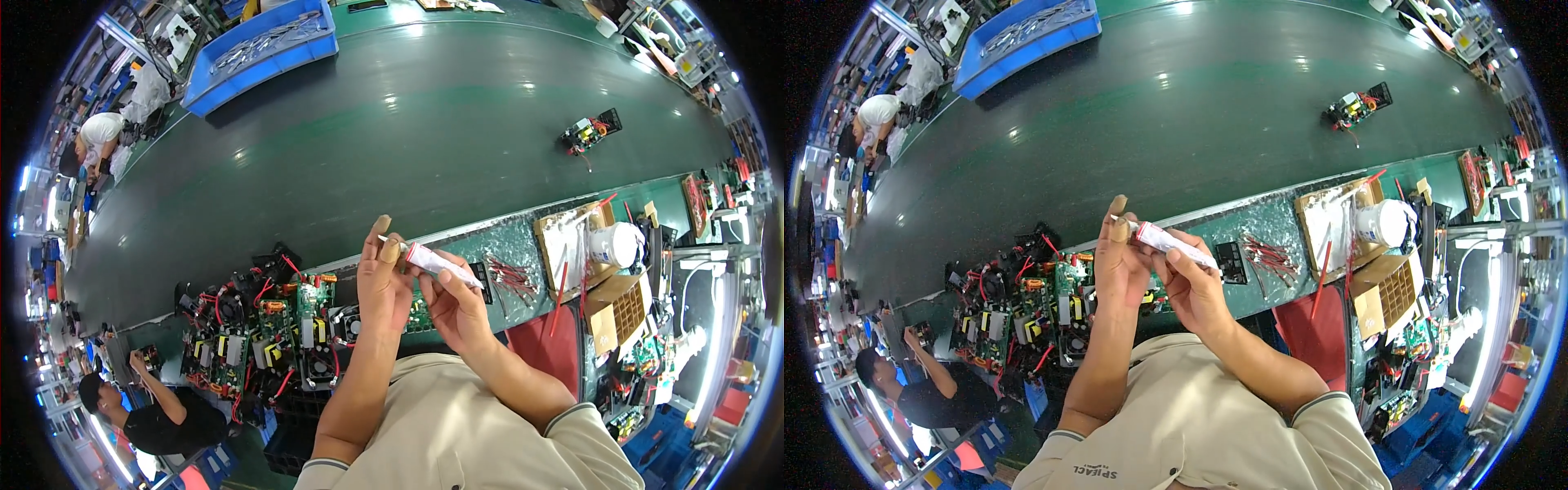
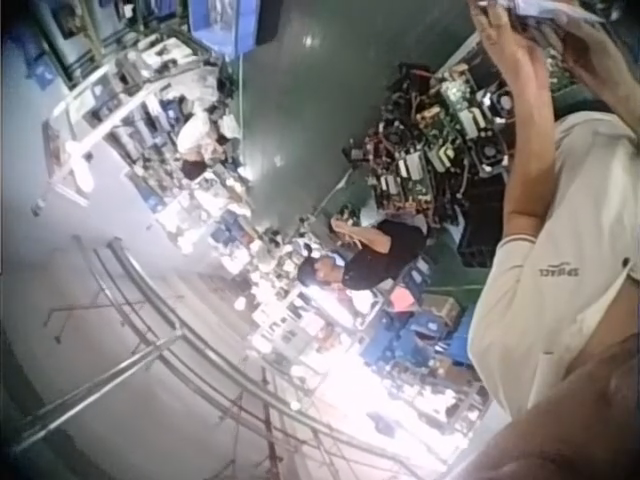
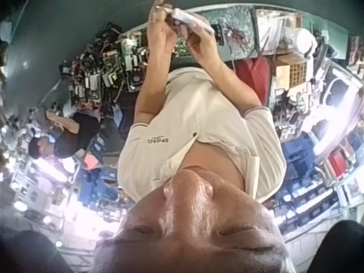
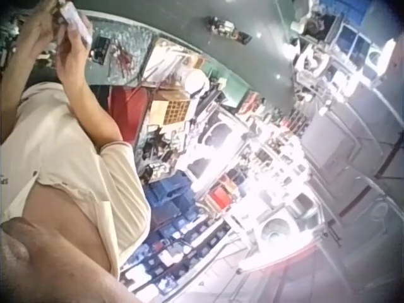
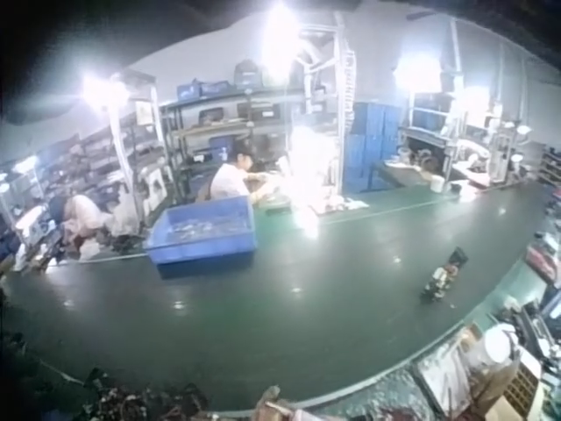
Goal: Assembling components onto electronic circuit boards, including applying thermal paste and mounting cooling fans.
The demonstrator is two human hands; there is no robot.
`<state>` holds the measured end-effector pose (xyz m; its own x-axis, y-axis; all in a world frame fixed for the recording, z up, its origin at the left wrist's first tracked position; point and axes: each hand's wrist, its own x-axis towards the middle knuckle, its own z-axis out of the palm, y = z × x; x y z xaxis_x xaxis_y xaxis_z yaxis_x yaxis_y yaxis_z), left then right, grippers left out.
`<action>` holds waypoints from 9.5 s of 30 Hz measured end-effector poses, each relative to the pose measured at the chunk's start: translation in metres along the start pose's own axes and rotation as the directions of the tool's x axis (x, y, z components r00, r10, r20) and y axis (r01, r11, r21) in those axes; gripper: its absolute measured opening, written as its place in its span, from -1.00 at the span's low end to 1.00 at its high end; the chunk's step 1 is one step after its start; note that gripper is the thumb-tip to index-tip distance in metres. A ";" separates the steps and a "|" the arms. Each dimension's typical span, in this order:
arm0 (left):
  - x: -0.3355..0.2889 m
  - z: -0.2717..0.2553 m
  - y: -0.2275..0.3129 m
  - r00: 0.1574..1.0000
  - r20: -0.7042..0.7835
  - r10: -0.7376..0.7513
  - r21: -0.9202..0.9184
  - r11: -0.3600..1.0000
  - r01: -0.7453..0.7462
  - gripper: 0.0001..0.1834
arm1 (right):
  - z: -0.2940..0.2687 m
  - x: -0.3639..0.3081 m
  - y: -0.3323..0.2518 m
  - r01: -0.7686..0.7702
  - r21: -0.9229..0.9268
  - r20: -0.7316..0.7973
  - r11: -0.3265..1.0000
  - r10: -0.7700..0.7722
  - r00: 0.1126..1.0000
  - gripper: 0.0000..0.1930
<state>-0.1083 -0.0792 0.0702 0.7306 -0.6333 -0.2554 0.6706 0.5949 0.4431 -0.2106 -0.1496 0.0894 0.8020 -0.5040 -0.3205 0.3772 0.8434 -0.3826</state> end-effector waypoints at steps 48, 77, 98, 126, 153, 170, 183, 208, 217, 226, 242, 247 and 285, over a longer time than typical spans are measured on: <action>-0.009 -0.016 0.003 0.994 -0.081 -0.070 0.425 0.900 0.098 -0.78 | -0.002 0.007 -0.034 0.491 -0.821 0.544 -0.292 -0.138 0.828 -0.55; -0.004 -0.029 0.010 0.992 0.033 -0.119 0.412 0.906 0.095 -0.88 | 0.008 0.007 -0.035 0.135 -0.986 0.143 0.102 0.072 0.987 -0.73; -0.010 -0.020 0.017 0.992 -0.062 -0.112 0.465 0.876 0.128 -0.87 | 0.014 0.009 -0.039 0.093 -0.986 0.108 0.137 0.103 0.989 -0.74; -0.010 -0.010 0.009 0.969 -0.246 -0.002 0.567 0.810 0.146 -0.71 | 0.000 0.011 -0.022 0.429 -0.675 0.629 -0.601 -0.165 0.760 -0.54; -0.012 -0.018 0.012 0.989 -0.110 -0.101 0.536 0.832 0.144 -0.83 | 0.015 0.011 -0.041 -0.049 -0.976 -0.023 0.212 0.123 0.992 -0.66; -0.011 -0.018 0.005 0.971 -0.230 -0.066 0.465 0.869 0.169 -0.82 | -0.003 0.012 -0.020 0.439 -0.670 0.640 -0.599 -0.166 0.750 -0.55; -0.013 -0.025 0.009 0.984 -0.118 -0.132 0.480 0.860 0.173 -0.85 | 0.006 0.014 -0.037 -0.023 -0.983 -0.002 0.181 0.114 0.994 -0.69; -0.012 -0.034 0.005 0.983 -0.084 -0.164 0.439 0.880 0.184 -0.87 | 0.001 0.016 -0.040 -0.099 -0.971 -0.058 0.217 0.185 0.981 -0.63; -0.012 -0.031 0.001 0.983 -0.124 -0.133 0.411 0.895 0.173 -0.86 | -0.004 0.008 -0.021 0.295 -0.923 0.333 -0.247 -0.127 0.934 -0.63; -0.012 -0.031 0.004 0.977 -0.137 -0.160 0.434 0.877 0.205 -0.86 | 0.003 0.008 -0.033 0.186 -0.980 0.190 -0.077 -0.054 0.980 -0.64; -0.029 -0.073 -0.056 0.973 -0.213 -0.088 0.689 0.692 0.213 -0.50 | -0.090 0.022 -0.060 0.023 -0.994 0.022 0.105 -0.016 1.000 -0.56; -0.019 -0.094 -0.088 0.988 -0.041 -0.148 0.586 0.798 0.144 -0.55 | -0.131 0.015 -0.033 0.100 -0.987 0.112 0.123 0.094 0.989 -0.58; -0.191 0.015 -0.606 0.423 0.717 -0.555 0.650 0.313 -0.692 -0.72 | -0.461 -0.396 -0.173 -0.004 -0.957 -0.287 0.289 -0.949 0.129 -0.65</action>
<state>-0.6564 -0.3259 -0.1369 -0.1555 -0.9524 0.2623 -0.3790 0.3027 0.8745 -0.8066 -0.1816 -0.1167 -0.3879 -0.9188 0.0728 -0.3372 0.0679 -0.9390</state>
